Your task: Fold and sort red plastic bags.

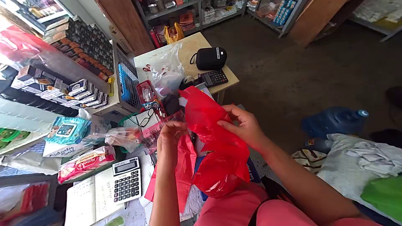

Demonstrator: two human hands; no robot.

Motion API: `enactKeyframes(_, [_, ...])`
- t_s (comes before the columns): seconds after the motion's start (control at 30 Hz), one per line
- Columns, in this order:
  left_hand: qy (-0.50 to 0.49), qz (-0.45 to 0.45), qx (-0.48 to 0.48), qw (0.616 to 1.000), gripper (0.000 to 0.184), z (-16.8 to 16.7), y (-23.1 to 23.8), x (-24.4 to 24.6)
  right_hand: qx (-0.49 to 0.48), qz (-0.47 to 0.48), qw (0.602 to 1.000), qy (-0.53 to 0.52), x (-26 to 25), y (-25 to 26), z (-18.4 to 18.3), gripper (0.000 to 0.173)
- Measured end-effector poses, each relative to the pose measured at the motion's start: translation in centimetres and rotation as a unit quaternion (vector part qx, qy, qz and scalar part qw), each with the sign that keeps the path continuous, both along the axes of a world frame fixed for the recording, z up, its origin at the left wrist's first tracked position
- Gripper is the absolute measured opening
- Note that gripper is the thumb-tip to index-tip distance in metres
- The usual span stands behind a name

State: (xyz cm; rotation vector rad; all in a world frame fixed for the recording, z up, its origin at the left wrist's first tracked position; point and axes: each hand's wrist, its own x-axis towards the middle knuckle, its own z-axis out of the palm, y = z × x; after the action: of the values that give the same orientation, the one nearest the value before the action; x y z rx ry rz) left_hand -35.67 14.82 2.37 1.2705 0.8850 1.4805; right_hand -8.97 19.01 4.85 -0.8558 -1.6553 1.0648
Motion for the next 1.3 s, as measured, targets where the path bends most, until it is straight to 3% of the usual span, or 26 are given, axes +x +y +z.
enactKeyframes(0.1, [0.037, 0.025, -0.018, 0.999, 0.087, 1.6, 1.3, 0.7, 0.125, -0.074, 0.983, -0.108, 0.1, -0.3, -0.7, 0.034])
enactKeyframes(0.27, [0.054, 0.047, -0.04, 0.997, 0.048, 3.8, 2.6, 4.0, 0.219, -0.112, 0.952, -0.184, 0.0, -0.4, -2.1, 0.045])
enactKeyframes(0.33, [0.069, 0.055, -0.029, 0.996, 0.031, 3.7, 3.0, 4.7, 0.17, -0.065, 0.965, -0.19, 0.9, -0.4, -1.7, 0.068])
enactKeyframes(0.4, [0.114, 0.05, 0.012, 0.992, 0.021, 3.7, 2.9, 4.9, 0.106, 0.001, 0.986, -0.131, 1.8, 0.1, -0.8, 0.088])
enactKeyframes(0.47, [0.173, 0.015, 0.063, 0.983, 0.022, 4.1, 2.6, 4.9, 0.115, 0.04, 0.991, -0.058, 2.0, 1.3, 0.4, 0.091])
enactKeyframes(0.63, [0.256, -0.155, 0.145, 0.943, 0.034, 6.4, 1.7, 5.6, 0.166, 0.201, 0.965, -0.033, 0.6, 3.4, 4.4, 0.101])
enactKeyframes(0.77, [0.239, -0.19, 0.193, 0.933, 0.028, 8.3, 0.6, 4.6, 0.127, 0.336, 0.932, -0.057, -0.4, 4.3, 5.3, 0.087])
enactKeyframes(0.87, [0.215, -0.113, 0.194, 0.951, 0.026, 9.1, -0.3, 2.4, 0.128, 0.287, 0.945, -0.089, 0.6, 4.6, 4.4, 0.06])
enactKeyframes(0.97, [0.213, -0.011, 0.187, 0.959, 0.024, 8.4, -0.7, 0.3, 0.139, 0.199, 0.968, -0.066, 1.4, 4.5, 3.2, 0.021])
enactKeyframes(1.07, [0.219, 0.016, 0.164, 0.962, 0.023, 7.4, -0.7, -0.7, 0.107, 0.22, 0.97, 0.015, 1.3, 4.2, 3.1, 0.013])
enactKeyframes(1.17, [0.177, 0.009, 0.144, 0.973, 0.023, 7.1, -0.7, -0.4, 0.018, 0.271, 0.954, 0.129, 0.3, 3.7, 3.0, 0.025])
enactKeyframes(1.2, [0.168, 0.005, 0.135, 0.977, 0.023, 7.1, -0.8, -0.1, -0.014, 0.275, 0.949, 0.154, -0.3, 3.3, 3.0, 0.036])
enactKeyframes(1.3, [0.188, -0.031, 0.118, 0.975, 0.026, 7.1, -0.9, 0.7, 0.008, 0.297, 0.949, 0.106, -2.0, 3.0, 3.3, 0.095])
